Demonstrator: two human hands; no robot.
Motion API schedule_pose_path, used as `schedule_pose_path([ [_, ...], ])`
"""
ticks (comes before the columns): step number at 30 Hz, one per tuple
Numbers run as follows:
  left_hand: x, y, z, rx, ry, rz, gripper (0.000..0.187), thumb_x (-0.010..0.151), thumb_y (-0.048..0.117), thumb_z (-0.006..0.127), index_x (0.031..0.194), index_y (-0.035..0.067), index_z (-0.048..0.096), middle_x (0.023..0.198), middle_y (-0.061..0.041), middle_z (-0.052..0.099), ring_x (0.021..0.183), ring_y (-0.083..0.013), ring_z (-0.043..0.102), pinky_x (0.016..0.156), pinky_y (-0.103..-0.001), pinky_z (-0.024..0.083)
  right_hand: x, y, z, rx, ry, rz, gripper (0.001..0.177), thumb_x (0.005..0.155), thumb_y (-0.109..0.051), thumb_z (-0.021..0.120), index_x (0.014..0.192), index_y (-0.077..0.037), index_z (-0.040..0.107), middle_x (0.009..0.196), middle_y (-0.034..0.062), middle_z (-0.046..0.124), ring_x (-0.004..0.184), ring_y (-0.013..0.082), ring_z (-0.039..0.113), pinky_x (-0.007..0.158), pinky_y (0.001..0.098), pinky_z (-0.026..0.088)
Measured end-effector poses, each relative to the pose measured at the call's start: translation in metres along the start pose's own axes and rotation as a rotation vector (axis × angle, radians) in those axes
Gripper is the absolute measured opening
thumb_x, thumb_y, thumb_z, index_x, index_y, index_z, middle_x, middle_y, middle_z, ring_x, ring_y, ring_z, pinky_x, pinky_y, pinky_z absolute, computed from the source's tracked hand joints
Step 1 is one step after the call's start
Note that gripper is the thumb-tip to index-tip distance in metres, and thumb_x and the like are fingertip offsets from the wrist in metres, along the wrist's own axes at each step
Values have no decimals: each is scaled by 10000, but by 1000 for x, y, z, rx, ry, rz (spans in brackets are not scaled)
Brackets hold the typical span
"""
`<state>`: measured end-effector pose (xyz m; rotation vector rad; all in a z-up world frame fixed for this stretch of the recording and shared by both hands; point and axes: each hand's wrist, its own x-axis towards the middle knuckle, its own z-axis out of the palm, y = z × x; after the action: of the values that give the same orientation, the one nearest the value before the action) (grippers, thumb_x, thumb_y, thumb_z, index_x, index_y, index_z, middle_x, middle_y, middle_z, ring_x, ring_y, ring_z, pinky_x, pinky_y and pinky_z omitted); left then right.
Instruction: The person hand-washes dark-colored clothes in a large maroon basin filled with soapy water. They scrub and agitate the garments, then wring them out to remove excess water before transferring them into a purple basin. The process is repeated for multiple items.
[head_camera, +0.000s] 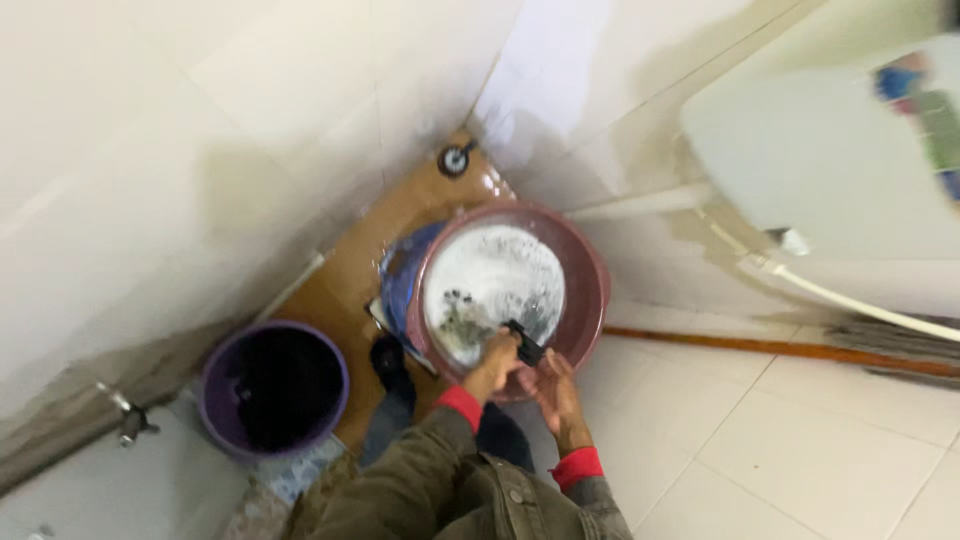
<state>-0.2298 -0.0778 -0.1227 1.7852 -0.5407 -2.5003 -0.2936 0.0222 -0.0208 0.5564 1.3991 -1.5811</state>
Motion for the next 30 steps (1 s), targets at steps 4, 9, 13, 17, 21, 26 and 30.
schedule_pose_path([
  [4, -37, 11, 32, 86, -5, -24, 469, 945, 246, 690, 1366, 142, 513, 1178, -124, 624, 971, -318, 651, 799, -463, 580, 15, -16, -1, 187, -246, 275, 483, 955, -534, 601, 1098, -77, 657, 828, 101, 719, 740, 264, 679, 761, 425, 592],
  [9, -72, 14, 42, 144, -182, 21, 446, 925, 227, 732, 1313, 87, 564, 1188, -147, 669, 999, -277, 677, 812, -433, 580, 25, -58, 5, 182, -338, 292, 323, 984, -402, 608, 1034, -93, 689, 823, 48, 715, 719, 224, 672, 634, 398, 555],
  [13, -97, 14, 28, -239, -487, 91, 430, 967, 194, 728, 1299, -15, 550, 1200, -178, 656, 1051, -306, 680, 904, -471, 604, 29, -85, 12, 348, -364, 214, 202, 1023, -242, 584, 1031, -68, 686, 811, 36, 671, 712, 188, 625, 701, 346, 552],
  [17, -114, 31, 29, -241, -372, 58, 466, 957, 166, 680, 1368, 50, 491, 1162, -108, 686, 1056, -293, 705, 982, -489, 580, 33, -103, 22, 385, -416, 89, 206, 1043, -214, 601, 880, -90, 582, 729, 38, 610, 680, 212, 596, 721, 376, 532],
  [21, -121, 39, 25, -381, -621, 277, 534, 932, 116, 697, 1387, 19, 435, 1068, -163, 713, 973, -293, 720, 995, -532, 595, 19, -108, 31, 187, -196, 35, 249, 1010, -275, 521, 840, -93, 525, 770, 98, 611, 746, 258, 617, 799, 402, 536],
  [26, -127, 72, 41, -233, -405, 381, 384, 896, 68, 733, 1216, -20, 541, 1059, -175, 730, 913, -274, 745, 853, -384, 636, -28, -105, 49, -66, -254, -117, 207, 1067, -255, 633, 1033, -51, 615, 948, 47, 581, 845, 165, 600, 808, 344, 508],
  [30, -159, 89, 62, -74, -331, 541, 272, 897, 9, 780, 1062, -26, 567, 963, -165, 689, 824, -242, 701, 727, -334, 627, -90, -136, 72, -157, -360, -98, 294, 987, -273, 564, 1206, -94, 645, 1113, 51, 660, 852, 144, 577, 778, 339, 532],
])
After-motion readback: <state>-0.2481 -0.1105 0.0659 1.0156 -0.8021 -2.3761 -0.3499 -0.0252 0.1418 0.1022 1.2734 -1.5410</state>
